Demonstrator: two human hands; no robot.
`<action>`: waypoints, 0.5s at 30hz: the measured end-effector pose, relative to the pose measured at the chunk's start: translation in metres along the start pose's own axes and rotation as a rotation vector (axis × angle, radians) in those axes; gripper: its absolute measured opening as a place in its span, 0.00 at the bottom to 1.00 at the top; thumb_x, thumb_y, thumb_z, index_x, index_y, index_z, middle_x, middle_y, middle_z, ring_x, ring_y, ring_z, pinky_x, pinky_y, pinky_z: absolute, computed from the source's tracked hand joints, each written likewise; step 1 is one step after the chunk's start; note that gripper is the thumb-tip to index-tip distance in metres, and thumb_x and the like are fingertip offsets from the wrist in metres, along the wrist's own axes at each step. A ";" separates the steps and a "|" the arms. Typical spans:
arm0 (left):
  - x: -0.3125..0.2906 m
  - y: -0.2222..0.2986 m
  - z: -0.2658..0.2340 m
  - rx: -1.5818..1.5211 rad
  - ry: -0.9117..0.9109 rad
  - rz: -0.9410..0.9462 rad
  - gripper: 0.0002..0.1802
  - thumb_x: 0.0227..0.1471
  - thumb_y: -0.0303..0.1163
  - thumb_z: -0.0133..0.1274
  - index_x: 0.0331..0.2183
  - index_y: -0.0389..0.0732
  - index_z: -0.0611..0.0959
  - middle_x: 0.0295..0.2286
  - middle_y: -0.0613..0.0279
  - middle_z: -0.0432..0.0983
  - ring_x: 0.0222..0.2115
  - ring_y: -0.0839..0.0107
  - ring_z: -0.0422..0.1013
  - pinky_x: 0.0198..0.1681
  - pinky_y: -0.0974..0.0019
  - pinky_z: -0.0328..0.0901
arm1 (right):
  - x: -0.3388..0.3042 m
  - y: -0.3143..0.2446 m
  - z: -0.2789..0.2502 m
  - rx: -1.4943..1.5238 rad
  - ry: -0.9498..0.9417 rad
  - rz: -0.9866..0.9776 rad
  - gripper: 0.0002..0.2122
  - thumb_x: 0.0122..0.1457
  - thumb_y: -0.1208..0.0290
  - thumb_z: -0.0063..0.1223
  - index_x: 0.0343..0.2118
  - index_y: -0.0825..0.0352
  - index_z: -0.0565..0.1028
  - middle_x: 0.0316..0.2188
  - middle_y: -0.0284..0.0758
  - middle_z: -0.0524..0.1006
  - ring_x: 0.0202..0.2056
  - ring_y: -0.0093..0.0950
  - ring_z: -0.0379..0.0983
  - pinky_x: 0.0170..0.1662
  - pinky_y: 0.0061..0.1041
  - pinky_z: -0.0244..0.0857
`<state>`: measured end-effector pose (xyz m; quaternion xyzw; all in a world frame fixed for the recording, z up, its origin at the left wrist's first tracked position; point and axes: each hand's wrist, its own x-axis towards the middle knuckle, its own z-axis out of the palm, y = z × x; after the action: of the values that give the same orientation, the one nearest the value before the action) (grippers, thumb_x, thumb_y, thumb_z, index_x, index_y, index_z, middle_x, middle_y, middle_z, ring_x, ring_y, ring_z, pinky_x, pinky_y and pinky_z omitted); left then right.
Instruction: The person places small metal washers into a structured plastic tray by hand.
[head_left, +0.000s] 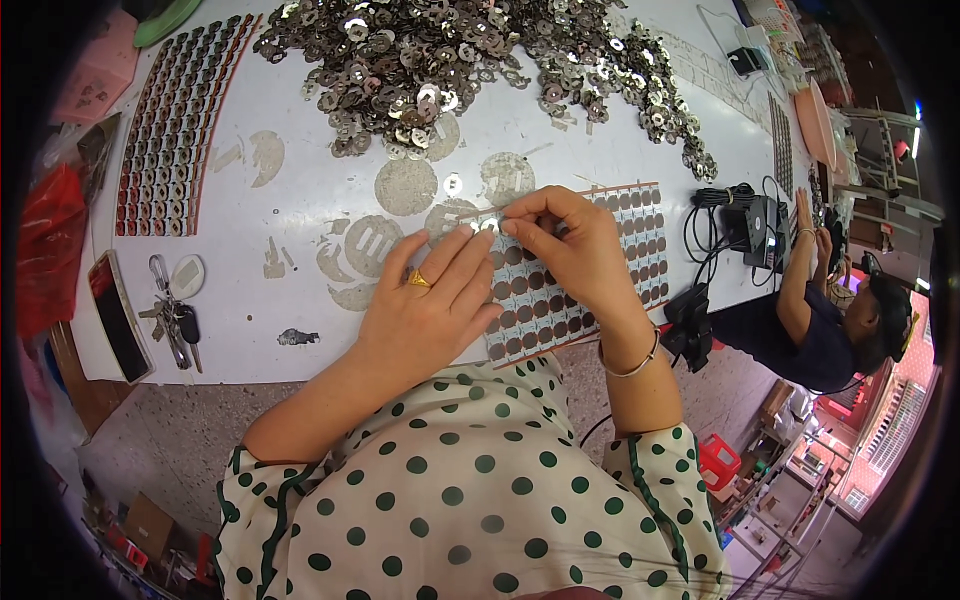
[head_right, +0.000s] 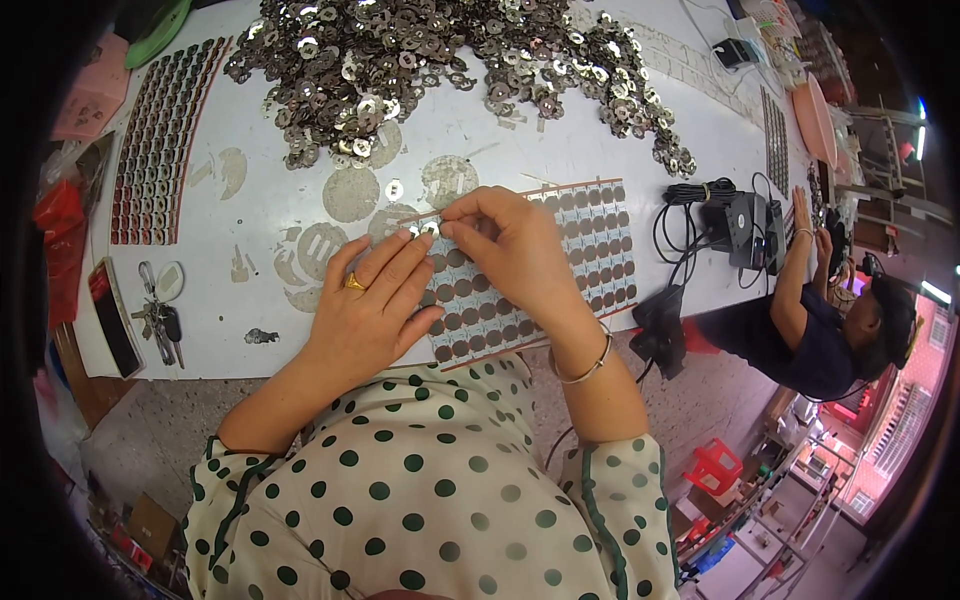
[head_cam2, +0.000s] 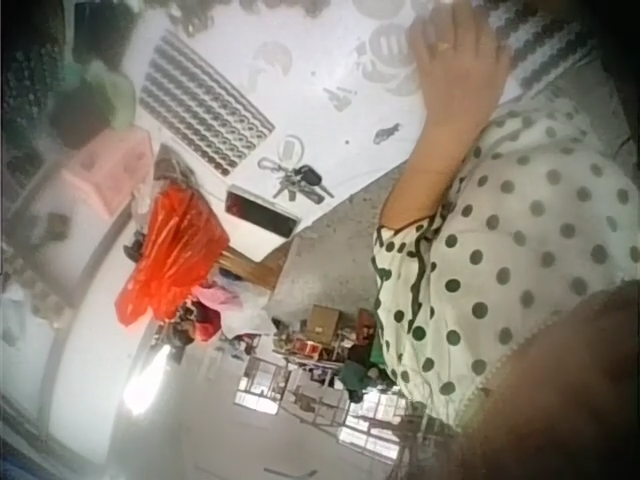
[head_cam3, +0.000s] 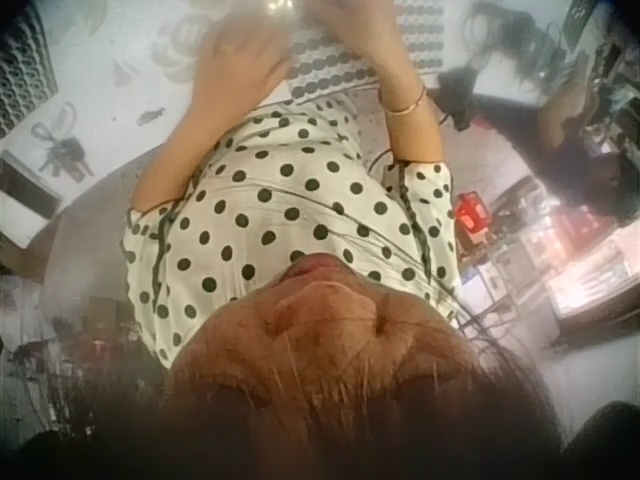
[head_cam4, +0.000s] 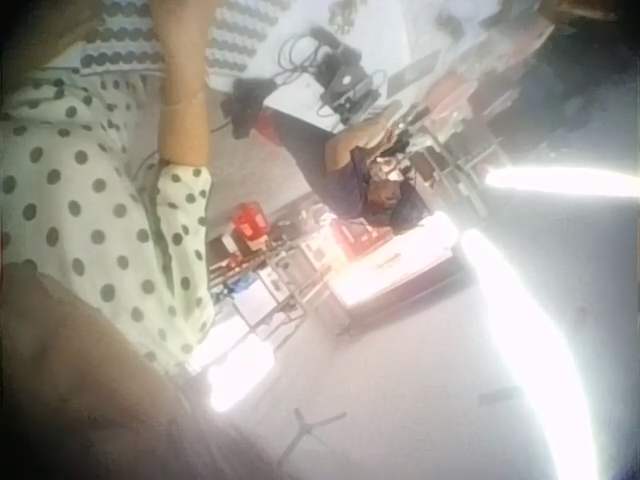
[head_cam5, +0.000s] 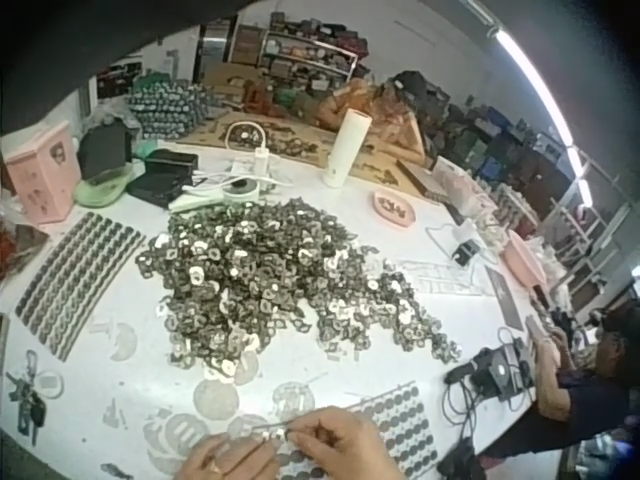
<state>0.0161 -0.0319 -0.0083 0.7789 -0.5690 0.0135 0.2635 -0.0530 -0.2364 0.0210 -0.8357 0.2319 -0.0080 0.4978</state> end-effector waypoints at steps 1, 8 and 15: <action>0.000 0.000 -0.001 -0.017 -0.027 -0.009 0.25 0.50 0.45 0.64 0.45 0.39 0.82 0.56 0.59 0.73 0.59 0.65 0.65 0.62 0.49 0.56 | -0.001 0.001 0.001 -0.001 0.000 0.001 0.06 0.57 0.79 0.66 0.38 0.69 0.82 0.27 0.27 0.79 0.25 0.12 0.68 0.28 0.15 0.64; 0.000 0.004 -0.002 0.034 -0.070 -0.020 0.30 0.50 0.52 0.63 0.46 0.38 0.82 0.57 0.59 0.72 0.61 0.64 0.64 0.62 0.46 0.55 | -0.009 0.000 0.013 -0.093 0.191 -0.147 0.13 0.53 0.81 0.68 0.42 0.66 0.81 0.31 0.27 0.80 0.24 0.13 0.66 0.27 0.15 0.63; -0.001 0.005 0.002 0.038 -0.055 -0.019 0.29 0.50 0.51 0.63 0.46 0.39 0.81 0.57 0.59 0.71 0.61 0.64 0.64 0.62 0.45 0.56 | -0.023 0.008 0.021 -0.141 0.248 -0.149 0.14 0.54 0.77 0.67 0.44 0.62 0.80 0.36 0.32 0.82 0.22 0.21 0.72 0.25 0.23 0.66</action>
<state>0.0106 -0.0333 -0.0082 0.7891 -0.5684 0.0005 0.2331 -0.0708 -0.2130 0.0090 -0.8761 0.2290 -0.1315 0.4034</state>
